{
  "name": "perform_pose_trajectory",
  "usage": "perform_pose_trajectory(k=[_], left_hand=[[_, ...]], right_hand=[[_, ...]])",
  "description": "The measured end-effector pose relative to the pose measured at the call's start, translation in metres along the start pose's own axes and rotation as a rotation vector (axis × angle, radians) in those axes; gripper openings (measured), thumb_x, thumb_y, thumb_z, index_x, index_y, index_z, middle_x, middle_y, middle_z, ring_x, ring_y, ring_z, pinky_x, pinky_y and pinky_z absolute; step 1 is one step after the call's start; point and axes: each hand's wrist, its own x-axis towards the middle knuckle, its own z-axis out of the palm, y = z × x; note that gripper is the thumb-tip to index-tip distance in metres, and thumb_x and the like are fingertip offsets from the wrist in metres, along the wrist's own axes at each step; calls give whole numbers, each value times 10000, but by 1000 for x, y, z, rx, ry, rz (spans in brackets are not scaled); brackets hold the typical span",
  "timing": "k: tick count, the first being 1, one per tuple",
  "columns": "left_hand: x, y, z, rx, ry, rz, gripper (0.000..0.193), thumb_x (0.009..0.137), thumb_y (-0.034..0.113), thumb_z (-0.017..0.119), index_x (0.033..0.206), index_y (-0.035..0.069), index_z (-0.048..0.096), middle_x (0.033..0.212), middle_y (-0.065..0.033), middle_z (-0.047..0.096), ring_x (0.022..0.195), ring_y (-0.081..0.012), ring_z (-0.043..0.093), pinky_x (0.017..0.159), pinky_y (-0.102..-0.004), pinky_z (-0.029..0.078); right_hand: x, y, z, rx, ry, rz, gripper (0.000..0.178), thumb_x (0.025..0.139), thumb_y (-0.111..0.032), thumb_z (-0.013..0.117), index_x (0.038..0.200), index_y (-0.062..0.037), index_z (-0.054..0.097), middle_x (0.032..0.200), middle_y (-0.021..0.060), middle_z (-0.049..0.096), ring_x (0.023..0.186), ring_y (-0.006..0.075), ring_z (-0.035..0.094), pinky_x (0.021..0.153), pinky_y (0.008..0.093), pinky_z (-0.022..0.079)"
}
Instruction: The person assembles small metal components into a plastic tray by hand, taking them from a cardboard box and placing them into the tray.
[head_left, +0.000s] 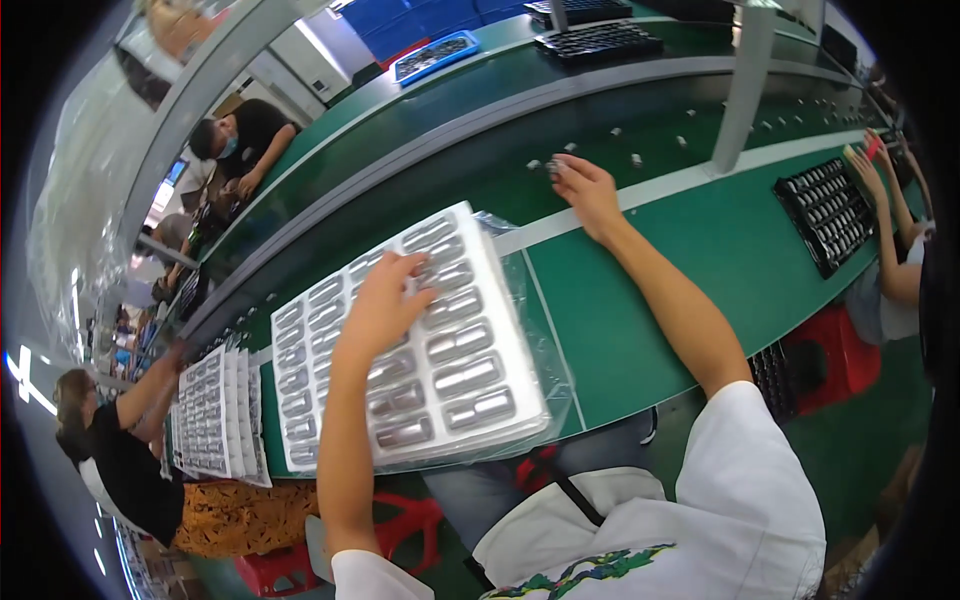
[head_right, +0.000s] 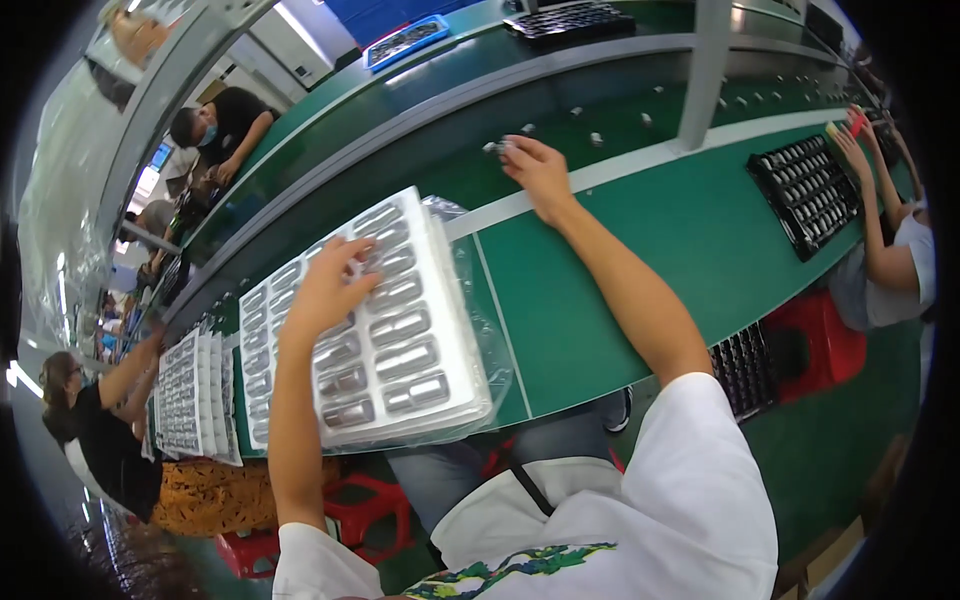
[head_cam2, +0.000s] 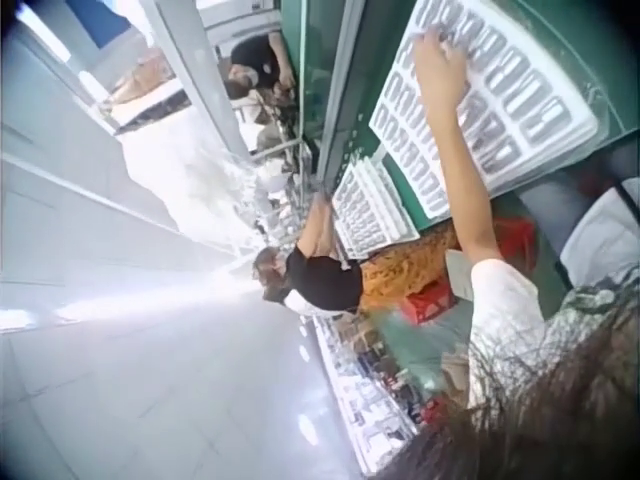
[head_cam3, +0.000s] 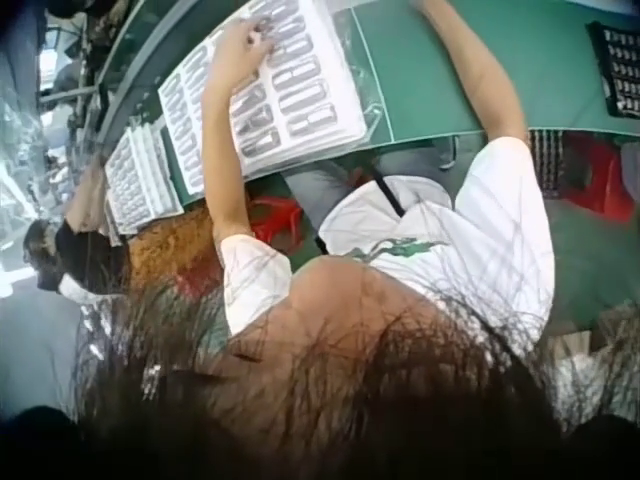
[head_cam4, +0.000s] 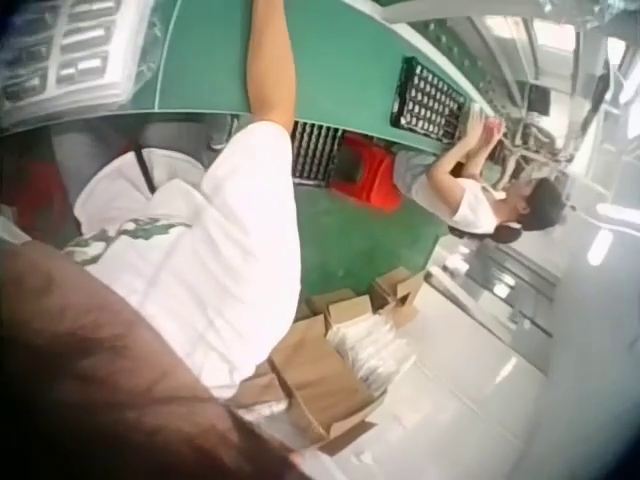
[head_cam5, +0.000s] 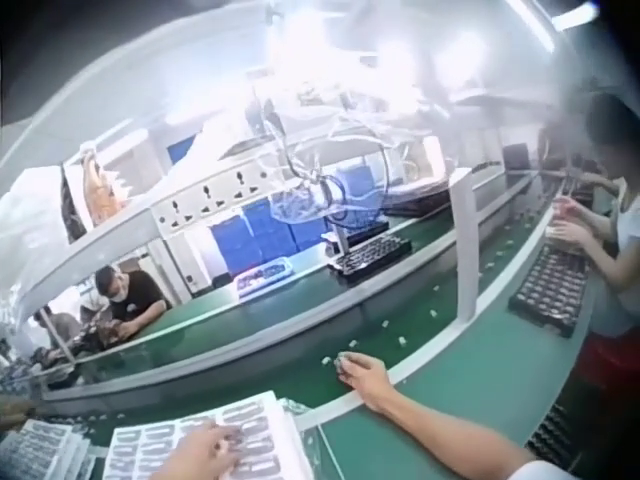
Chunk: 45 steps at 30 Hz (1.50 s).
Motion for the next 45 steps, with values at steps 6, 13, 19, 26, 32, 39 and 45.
perform_pose_trajectory(k=[6,13,19,26,32,39,45], left_hand=[[-9,10,1,35,62,0,283,825,126,733,1071,20,643,1060,-131,619,981,-290,585,864,-366,475],[-40,38,-8,-212,367,-112,501,898,35,647,1386,56,535,1119,-130,623,1034,-200,629,873,-326,539],[-80,83,16,-1787,320,-255,248,978,41,575,1224,10,586,1279,-203,611,1055,-290,661,968,-404,550],[-81,105,52,-1941,252,-258,296,998,105,574,1284,51,528,1157,-131,645,946,-224,662,809,-313,553],[-103,113,64,-1824,414,-329,160,982,182,646,1043,34,637,919,-59,670,723,-139,644,605,-257,533],[-121,113,74,-1744,476,-285,120,959,135,677,980,19,653,840,-44,664,664,-104,612,532,-252,476],[-128,120,74,-1669,557,-253,162,961,132,673,1048,-3,652,879,-66,676,715,-95,632,567,-263,510]], right_hand=[[-12,-9,19,179,-250,64,344,988,-69,588,1319,21,567,1139,111,663,1013,221,675,912,359,564],[-91,-29,33,-12,-274,-78,343,943,-40,648,1275,34,604,1097,121,700,952,183,684,863,303,561],[-145,-67,59,-72,-476,-45,399,885,9,704,1271,37,609,1131,138,695,978,148,661,853,279,545],[-193,-97,75,-527,-679,-538,406,729,54,811,1116,16,692,1105,182,711,973,207,698,807,290,562],[-221,-88,82,-588,-715,-765,409,665,-9,865,1047,-2,720,1058,190,720,875,272,723,737,315,582],[-232,-87,104,-633,-789,-842,363,673,-7,846,1015,1,725,1007,143,740,902,282,717,767,344,579],[-232,-97,111,-767,-899,-796,353,681,-30,843,1014,-14,727,1039,125,745,932,274,720,771,355,554]])
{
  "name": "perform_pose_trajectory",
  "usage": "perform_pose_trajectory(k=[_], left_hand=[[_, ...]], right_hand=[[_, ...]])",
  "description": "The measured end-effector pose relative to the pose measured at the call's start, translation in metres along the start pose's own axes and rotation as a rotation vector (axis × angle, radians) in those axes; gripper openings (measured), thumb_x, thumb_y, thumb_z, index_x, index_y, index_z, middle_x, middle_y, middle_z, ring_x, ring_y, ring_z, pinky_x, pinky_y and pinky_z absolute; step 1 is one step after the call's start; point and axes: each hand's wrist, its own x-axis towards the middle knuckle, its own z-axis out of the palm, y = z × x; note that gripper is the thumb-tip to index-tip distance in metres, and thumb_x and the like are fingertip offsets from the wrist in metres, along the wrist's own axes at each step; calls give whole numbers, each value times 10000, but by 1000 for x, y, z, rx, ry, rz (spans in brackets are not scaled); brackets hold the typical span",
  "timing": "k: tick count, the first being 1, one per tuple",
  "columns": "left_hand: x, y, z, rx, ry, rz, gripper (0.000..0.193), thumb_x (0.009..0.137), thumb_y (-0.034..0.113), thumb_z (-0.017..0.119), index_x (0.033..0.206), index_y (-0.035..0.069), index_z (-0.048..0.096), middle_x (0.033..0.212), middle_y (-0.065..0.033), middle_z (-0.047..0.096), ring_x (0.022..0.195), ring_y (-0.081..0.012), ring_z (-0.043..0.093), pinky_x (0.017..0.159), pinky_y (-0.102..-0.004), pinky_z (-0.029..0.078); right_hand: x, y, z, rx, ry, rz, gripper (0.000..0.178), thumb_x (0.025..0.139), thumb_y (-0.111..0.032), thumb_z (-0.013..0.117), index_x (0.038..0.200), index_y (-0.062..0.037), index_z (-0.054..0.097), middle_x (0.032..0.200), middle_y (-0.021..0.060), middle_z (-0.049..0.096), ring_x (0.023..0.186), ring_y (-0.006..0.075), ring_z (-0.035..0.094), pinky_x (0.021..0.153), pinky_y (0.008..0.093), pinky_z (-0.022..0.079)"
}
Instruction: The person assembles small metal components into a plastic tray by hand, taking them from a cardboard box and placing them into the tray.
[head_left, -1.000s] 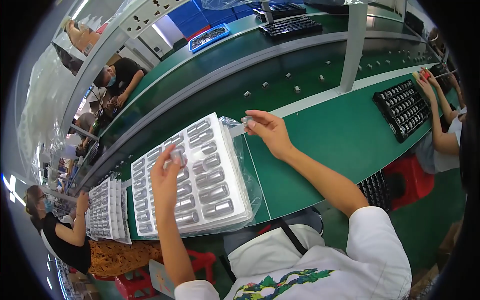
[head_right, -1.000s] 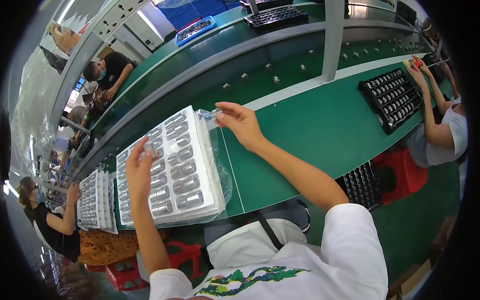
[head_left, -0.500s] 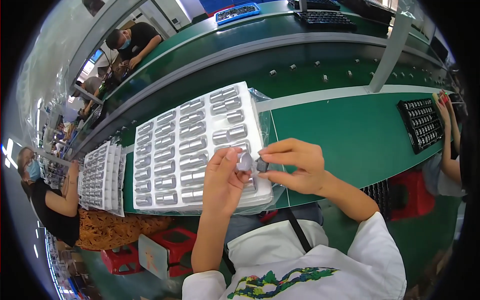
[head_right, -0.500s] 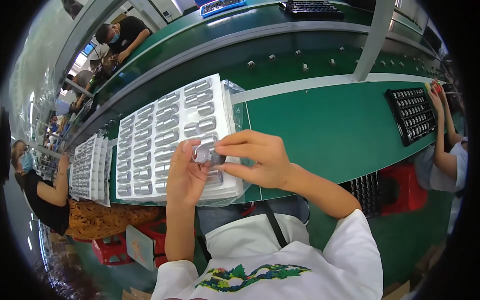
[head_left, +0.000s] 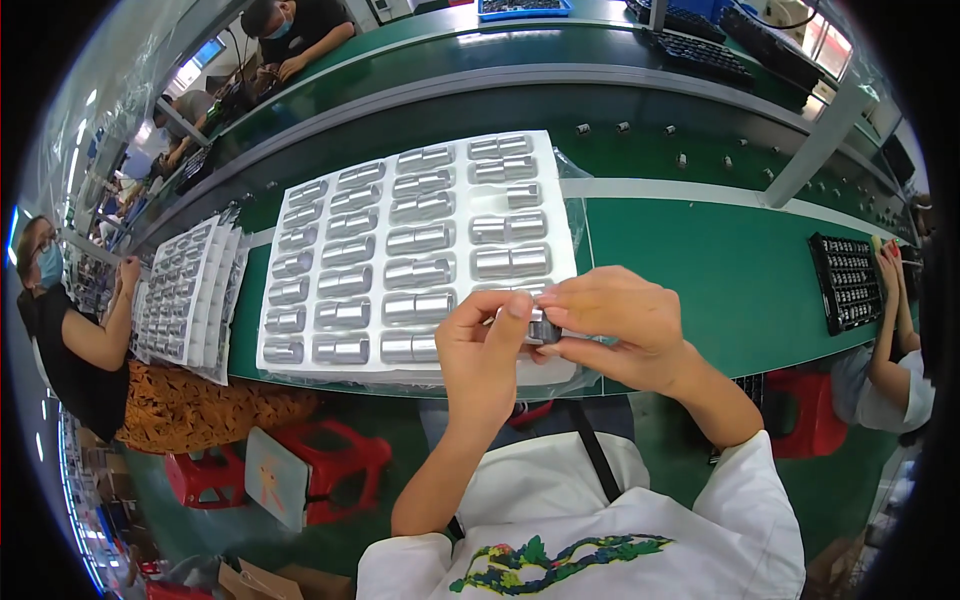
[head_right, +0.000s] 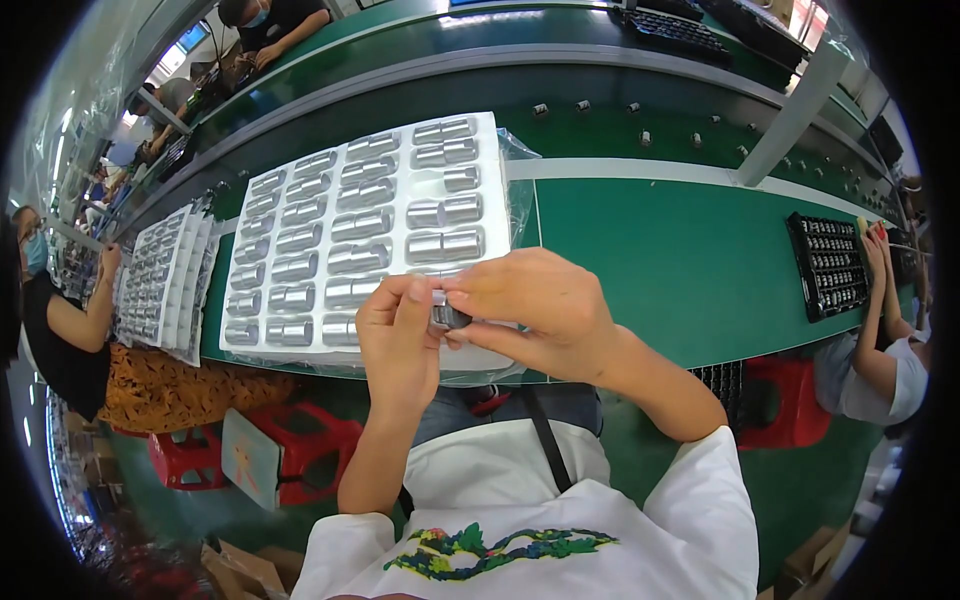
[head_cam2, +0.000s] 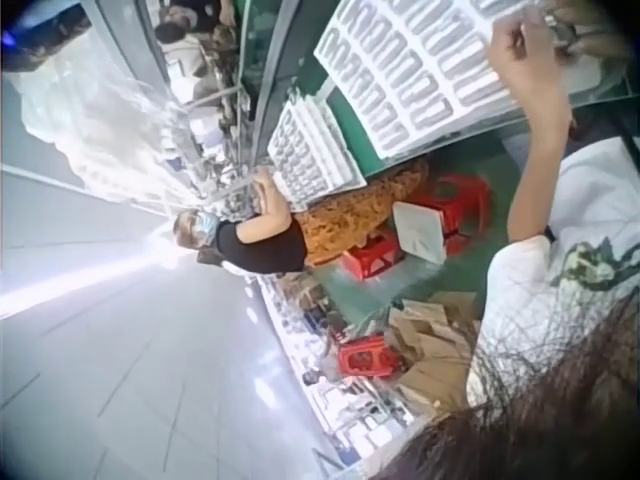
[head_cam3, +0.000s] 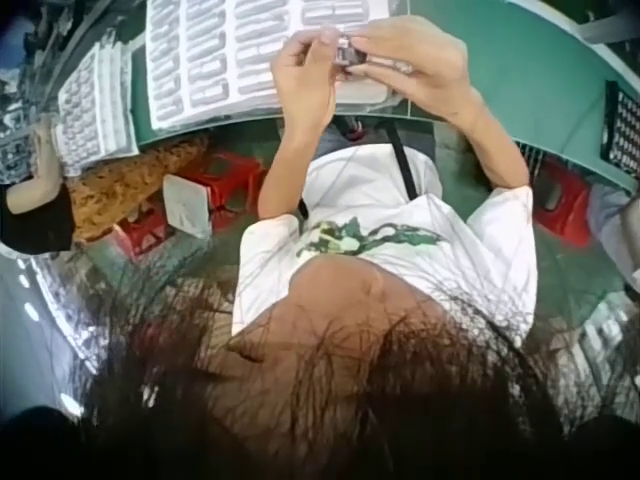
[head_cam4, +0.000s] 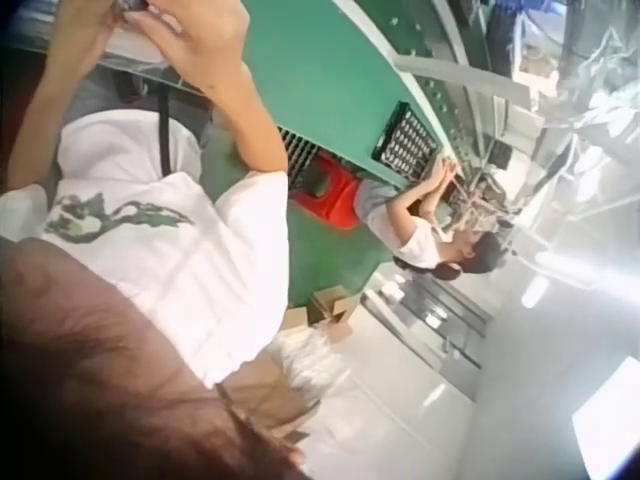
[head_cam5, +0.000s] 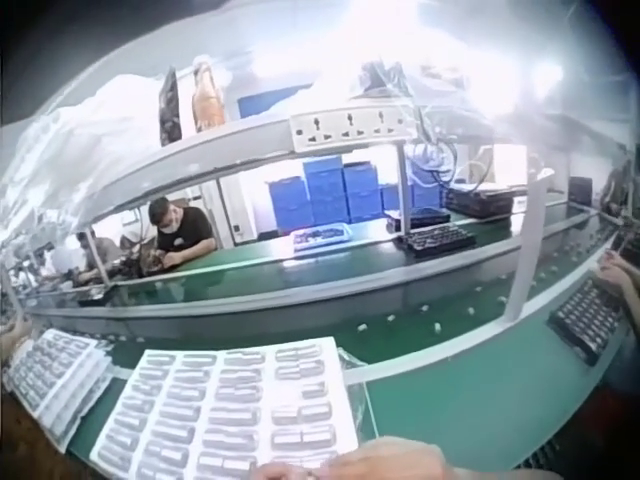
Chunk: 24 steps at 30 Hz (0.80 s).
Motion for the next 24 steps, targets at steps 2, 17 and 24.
perform_pose_trajectory(k=[2,17,24], left_hand=[[-4,8,13,354,95,28,291,931,135,714,1156,-28,629,923,-77,683,762,-99,650,621,-275,541],[17,42,14,676,-274,46,439,848,-24,706,1264,-41,568,1197,-134,636,1032,-128,604,835,-273,514],[92,70,-79,1668,-163,372,313,894,177,681,1157,8,679,1175,-176,619,1001,-323,621,824,-392,513]], right_hand=[[3,-2,-1,-87,-19,-27,362,687,-45,842,1029,-24,726,1048,115,746,933,260,720,770,356,543],[32,24,-8,-237,76,-254,405,666,18,802,1052,-24,687,965,140,672,825,273,675,684,327,540],[65,264,-40,-538,-67,393,388,724,-117,755,1079,7,662,936,151,654,854,290,662,776,365,529]])
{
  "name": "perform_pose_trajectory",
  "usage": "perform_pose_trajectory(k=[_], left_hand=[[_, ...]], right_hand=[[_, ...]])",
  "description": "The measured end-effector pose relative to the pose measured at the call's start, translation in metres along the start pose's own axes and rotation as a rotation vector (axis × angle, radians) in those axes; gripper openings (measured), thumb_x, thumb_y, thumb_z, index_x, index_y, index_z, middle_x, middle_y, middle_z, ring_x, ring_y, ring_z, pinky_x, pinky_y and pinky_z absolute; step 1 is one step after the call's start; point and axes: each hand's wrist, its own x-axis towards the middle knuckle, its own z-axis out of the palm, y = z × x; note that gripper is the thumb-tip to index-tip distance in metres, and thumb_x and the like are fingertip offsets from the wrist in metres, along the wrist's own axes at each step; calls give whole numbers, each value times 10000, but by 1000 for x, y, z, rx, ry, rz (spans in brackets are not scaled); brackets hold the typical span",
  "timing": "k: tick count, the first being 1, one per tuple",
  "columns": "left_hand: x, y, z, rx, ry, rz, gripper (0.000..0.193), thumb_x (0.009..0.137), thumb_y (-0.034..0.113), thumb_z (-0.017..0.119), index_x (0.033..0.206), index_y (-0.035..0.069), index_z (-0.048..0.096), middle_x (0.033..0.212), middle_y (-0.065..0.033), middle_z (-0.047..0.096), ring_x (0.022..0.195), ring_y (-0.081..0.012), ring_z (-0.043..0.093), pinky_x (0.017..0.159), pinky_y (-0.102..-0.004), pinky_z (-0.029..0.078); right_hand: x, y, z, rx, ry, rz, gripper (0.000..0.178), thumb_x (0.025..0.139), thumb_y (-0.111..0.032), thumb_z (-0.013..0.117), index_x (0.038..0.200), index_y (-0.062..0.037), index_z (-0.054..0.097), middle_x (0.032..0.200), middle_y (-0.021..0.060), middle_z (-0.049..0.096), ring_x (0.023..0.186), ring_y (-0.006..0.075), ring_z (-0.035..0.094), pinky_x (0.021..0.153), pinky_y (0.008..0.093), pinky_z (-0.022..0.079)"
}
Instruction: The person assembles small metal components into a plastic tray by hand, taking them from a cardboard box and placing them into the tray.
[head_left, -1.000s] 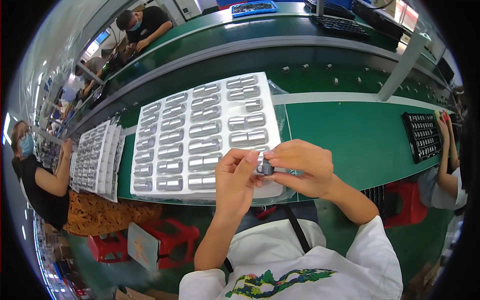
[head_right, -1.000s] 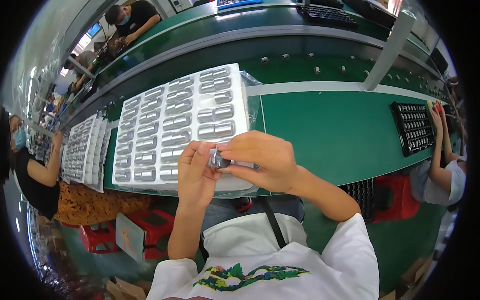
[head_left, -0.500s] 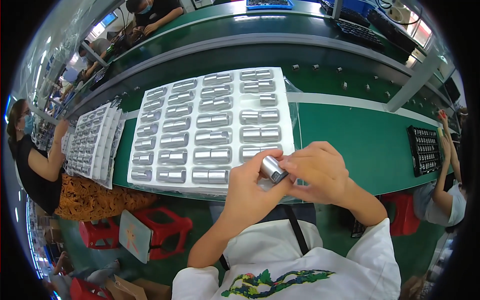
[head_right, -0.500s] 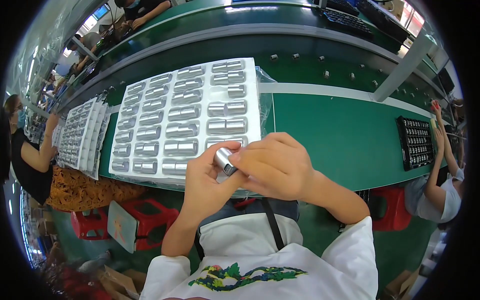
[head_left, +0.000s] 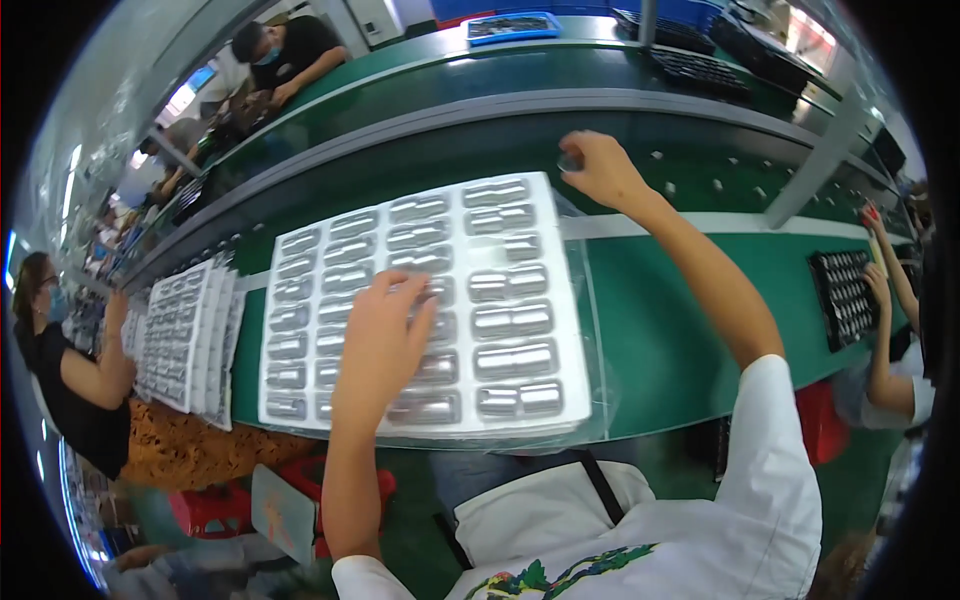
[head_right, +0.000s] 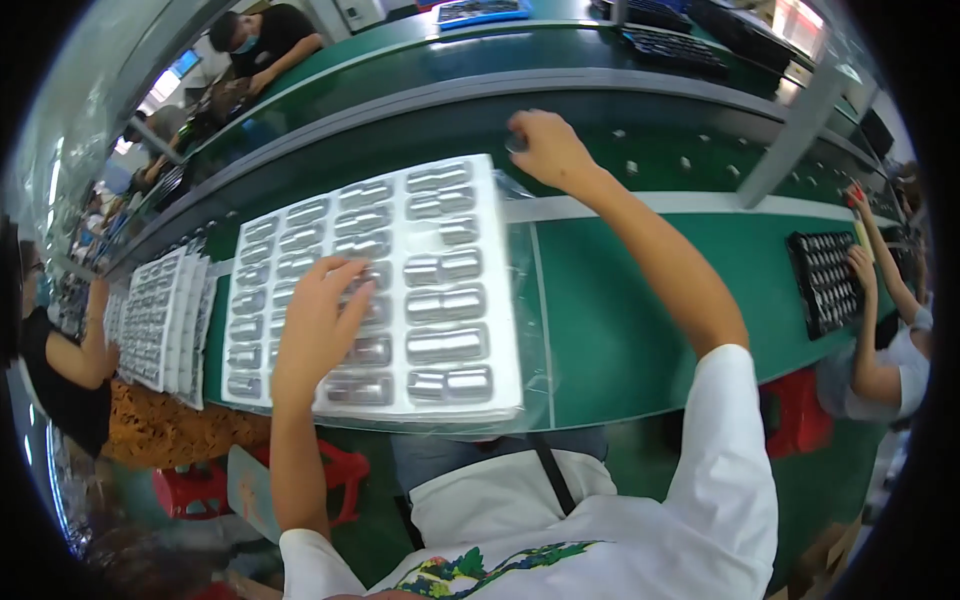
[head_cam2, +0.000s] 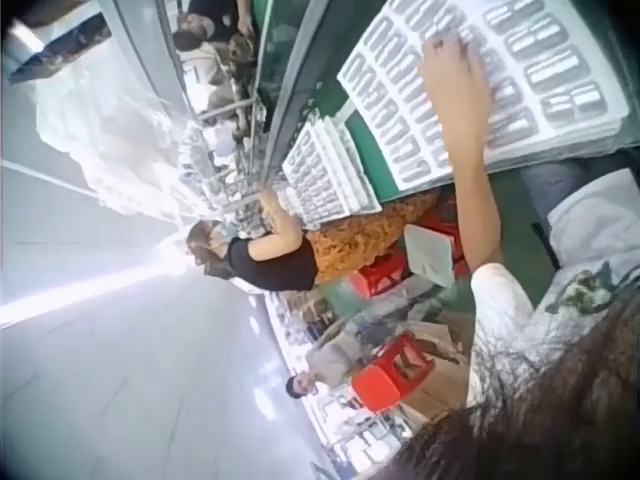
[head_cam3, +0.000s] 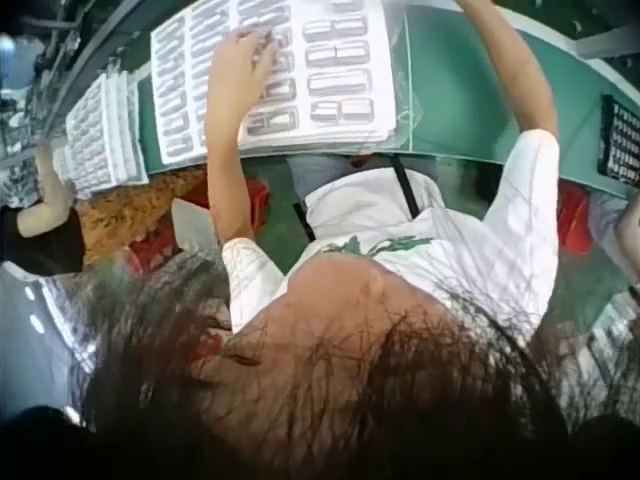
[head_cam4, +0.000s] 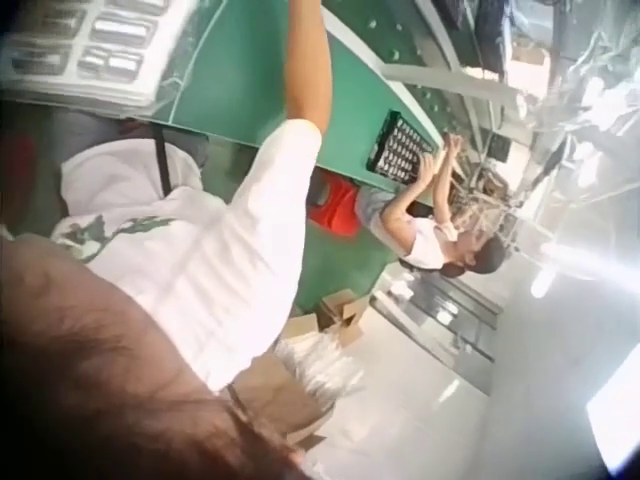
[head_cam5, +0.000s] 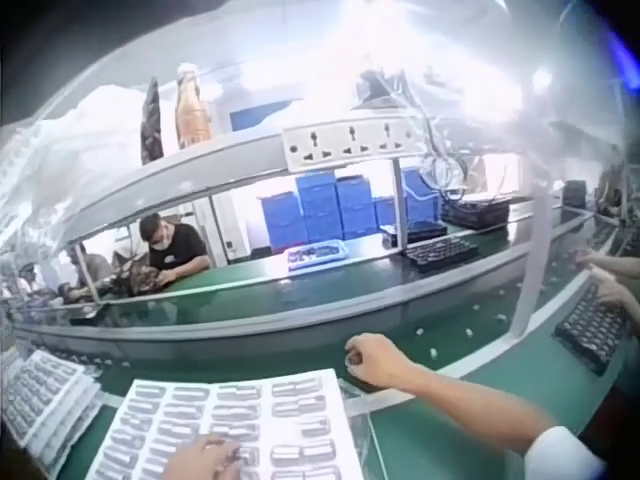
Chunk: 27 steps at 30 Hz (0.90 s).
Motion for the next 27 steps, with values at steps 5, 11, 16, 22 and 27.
perform_pose_trajectory(k=[5,11,16,22,27], left_hand=[[19,-24,-11,-128,-121,-56,348,842,243,729,1121,36,713,1055,-157,639,956,-339,619,852,-419,504],[25,-28,-14,-60,-122,87,343,832,226,741,1122,45,705,1060,-148,648,968,-336,618,856,-417,496],[1,-14,-33,-310,88,-11,334,843,188,738,1120,25,648,1045,-120,682,944,-301,626,846,-383,502],[-23,10,-30,-618,124,-36,338,833,146,748,1130,22,645,1078,-110,694,949,-243,664,797,-330,516],[-46,21,-25,-665,157,-72,376,770,50,785,1125,40,660,1024,-87,710,913,-166,659,767,-297,507]], right_hand=[[5,26,15,-95,-247,-20,260,660,-161,723,850,6,663,835,175,642,840,359,646,739,423,518],[63,56,10,62,-255,-87,372,825,-114,709,1176,4,671,985,146,719,878,218,691,801,343,550],[99,32,24,103,-810,168,362,788,-37,689,1149,-11,701,1044,144,720,898,220,686,798,331,565],[96,51,25,-5,-844,277,334,880,-259,679,1096,-4,691,959,145,713,763,198,654,688,340,555],[102,47,46,-58,-893,275,445,830,-415,730,875,26,700,636,87,637,522,193,601,505,339,500]])
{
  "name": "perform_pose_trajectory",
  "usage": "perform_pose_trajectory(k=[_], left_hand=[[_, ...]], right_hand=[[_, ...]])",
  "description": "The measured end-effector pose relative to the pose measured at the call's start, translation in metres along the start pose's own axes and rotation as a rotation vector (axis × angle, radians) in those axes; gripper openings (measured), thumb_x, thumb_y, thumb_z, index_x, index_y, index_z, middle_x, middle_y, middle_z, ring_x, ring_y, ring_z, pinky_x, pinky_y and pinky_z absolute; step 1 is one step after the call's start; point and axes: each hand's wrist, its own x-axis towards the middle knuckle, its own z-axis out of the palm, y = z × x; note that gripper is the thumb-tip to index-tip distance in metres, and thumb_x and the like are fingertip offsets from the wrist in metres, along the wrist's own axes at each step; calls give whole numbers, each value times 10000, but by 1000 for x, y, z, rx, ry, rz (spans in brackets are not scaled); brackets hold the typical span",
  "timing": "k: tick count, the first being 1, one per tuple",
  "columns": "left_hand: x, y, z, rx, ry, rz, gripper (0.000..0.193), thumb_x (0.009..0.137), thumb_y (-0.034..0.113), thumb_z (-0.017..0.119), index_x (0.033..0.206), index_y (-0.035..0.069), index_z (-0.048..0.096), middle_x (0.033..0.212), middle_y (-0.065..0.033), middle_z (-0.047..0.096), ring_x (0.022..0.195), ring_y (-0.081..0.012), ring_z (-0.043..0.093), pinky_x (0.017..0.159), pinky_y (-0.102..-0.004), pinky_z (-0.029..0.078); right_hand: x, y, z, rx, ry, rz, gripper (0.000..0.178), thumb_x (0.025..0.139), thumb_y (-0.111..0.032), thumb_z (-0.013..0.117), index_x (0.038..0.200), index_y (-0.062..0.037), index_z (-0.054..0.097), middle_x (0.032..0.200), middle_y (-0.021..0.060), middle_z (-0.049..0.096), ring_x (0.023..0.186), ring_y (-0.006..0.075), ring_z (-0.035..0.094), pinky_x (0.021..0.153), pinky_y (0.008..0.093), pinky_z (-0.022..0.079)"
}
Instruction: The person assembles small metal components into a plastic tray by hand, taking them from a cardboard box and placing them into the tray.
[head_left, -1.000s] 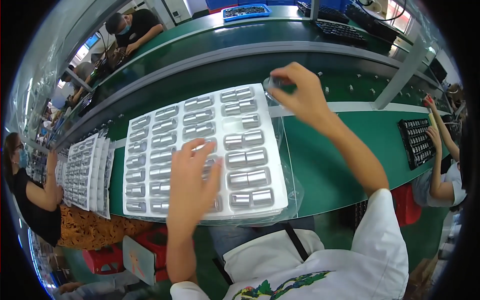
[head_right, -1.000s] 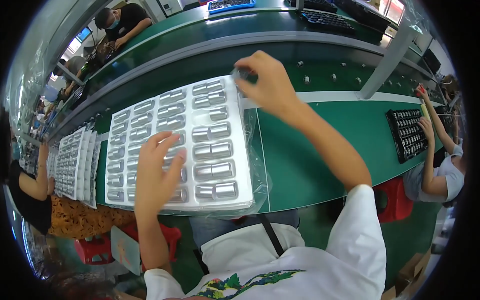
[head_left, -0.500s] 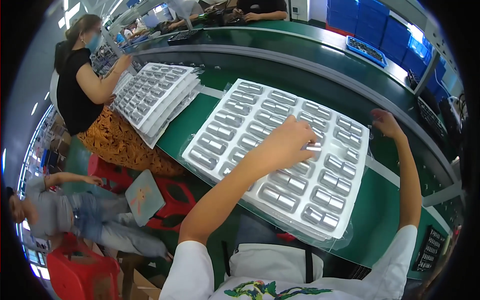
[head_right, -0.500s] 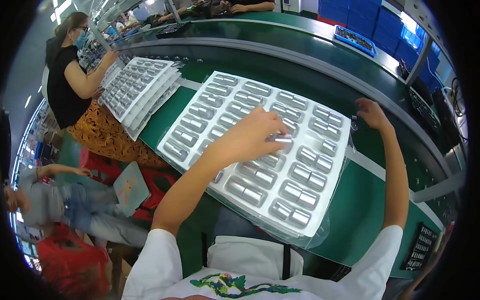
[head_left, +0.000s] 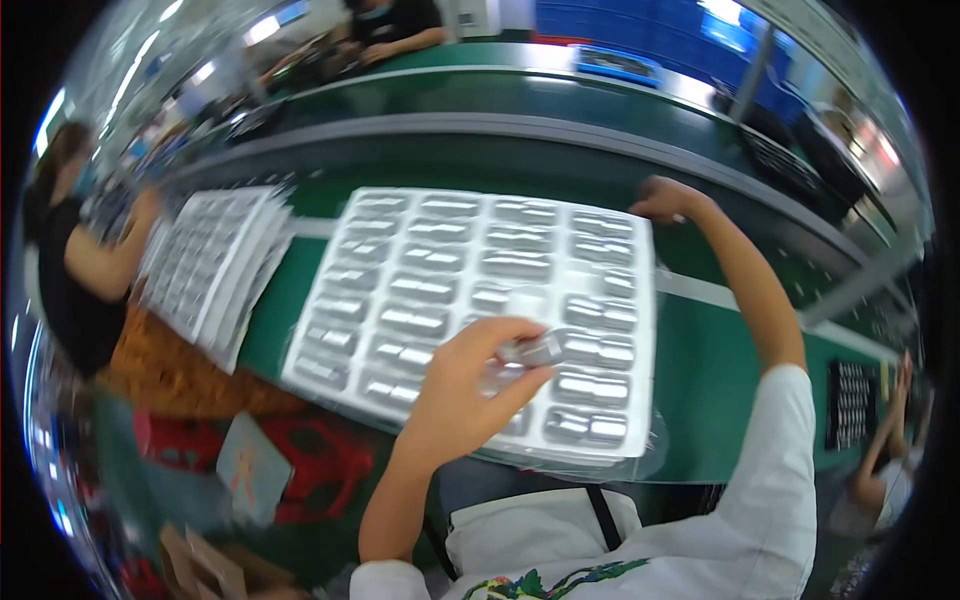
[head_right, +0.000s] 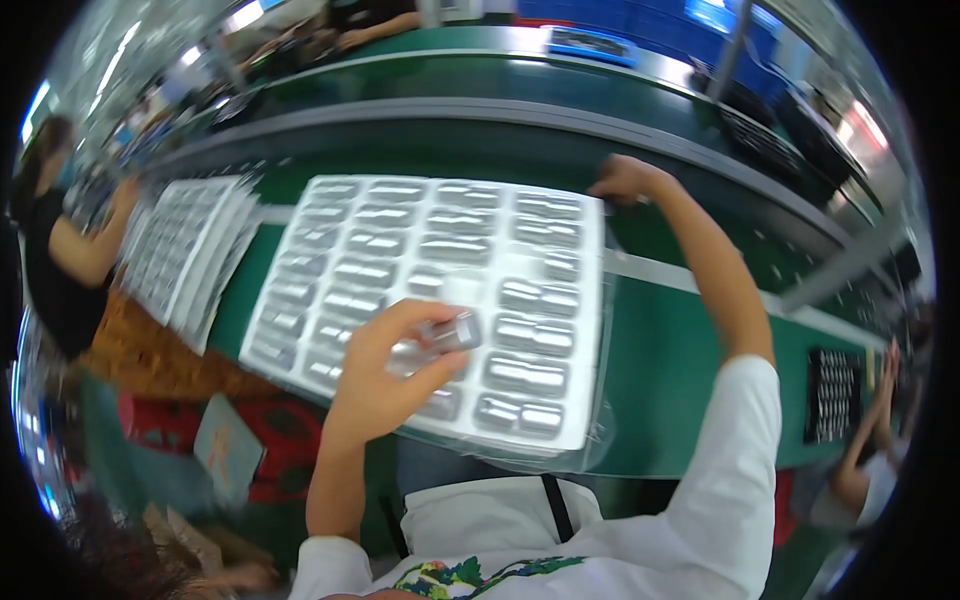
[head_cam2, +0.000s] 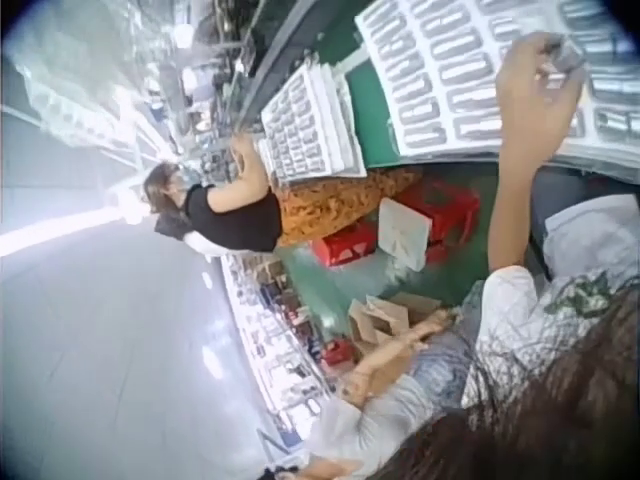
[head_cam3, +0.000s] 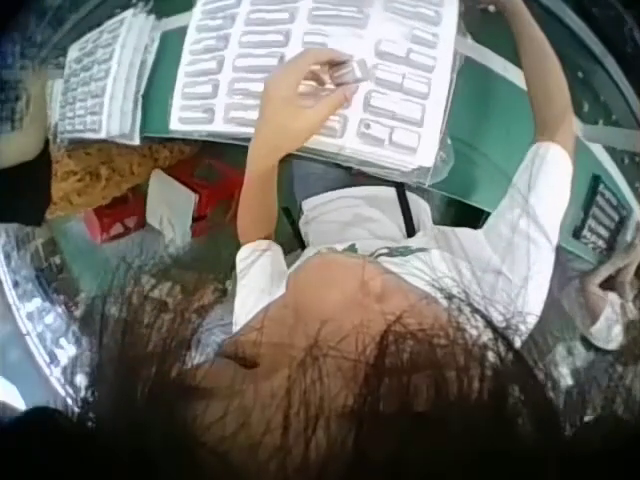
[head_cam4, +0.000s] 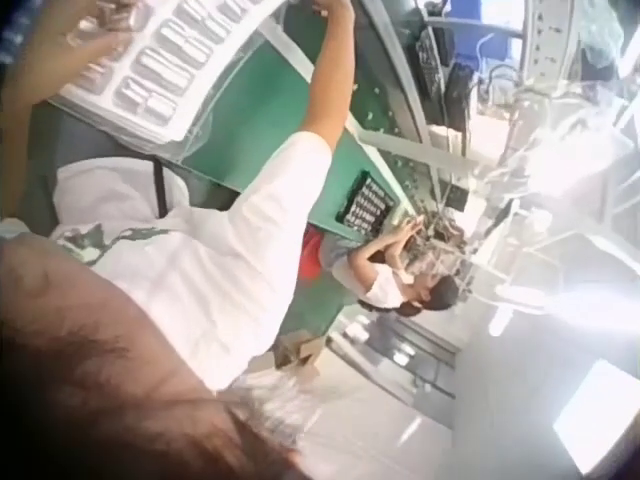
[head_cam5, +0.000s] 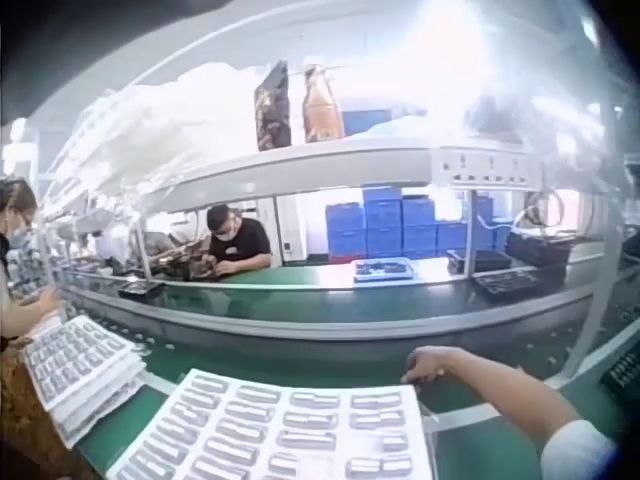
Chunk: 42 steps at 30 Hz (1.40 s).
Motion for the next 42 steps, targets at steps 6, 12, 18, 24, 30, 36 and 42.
perform_pose_trajectory(k=[6,12,18,24,30,36,42], left_hand=[[-13,-6,31,-472,175,-68,449,837,-60,700,1269,-6,590,1149,-124,661,1013,-219,666,843,-306,532],[-21,-7,37,-694,46,-192,494,867,-79,646,1346,-38,533,1219,-145,619,1086,-214,633,856,-298,547],[-17,-1,60,-918,-8,-223,405,950,27,593,1349,-21,547,1229,-150,620,1050,-215,631,901,-343,526],[-20,9,80,-1092,44,-304,355,991,57,575,1337,-17,549,1177,-134,647,1033,-204,640,870,-335,533],[-27,4,97,-1148,26,-323,301,1013,99,545,1299,7,554,1209,-167,640,1020,-243,660,879,-328,554],[-27,6,109,-1160,135,-231,345,984,49,575,1323,5,525,1263,-210,610,1100,-242,639,967,-373,529],[-19,13,114,-1187,125,-323,310,971,10,589,1277,-16,553,1240,-140,610,1106,-180,614,947,-345,525]], right_hand=[[-10,-12,1,-9,24,77,307,809,-240,759,981,14,746,810,97,724,716,160,703,646,277,571],[-102,-9,-4,1385,107,-303,291,972,-149,641,1212,12,615,1147,123,645,972,202,679,863,273,595],[-205,-49,58,1831,-34,-652,321,988,-232,624,1241,-45,563,1089,141,645,830,167,656,705,243,567],[-255,-105,90,1553,102,-559,304,942,-207,682,1181,-29,620,1032,129,643,705,148,587,639,254,526],[-272,-132,85,1257,309,-576,213,911,-138,711,1062,-4,646,1011,115,647,642,93,541,530,207,418],[-275,-136,94,1540,123,-514,158,900,-105,712,1012,-5,665,1077,132,652,796,174,687,642,261,573],[-280,-147,98,1447,181,-537,418,831,66,728,1228,14,606,1228,129,623,1041,195,679,888,312,576]])
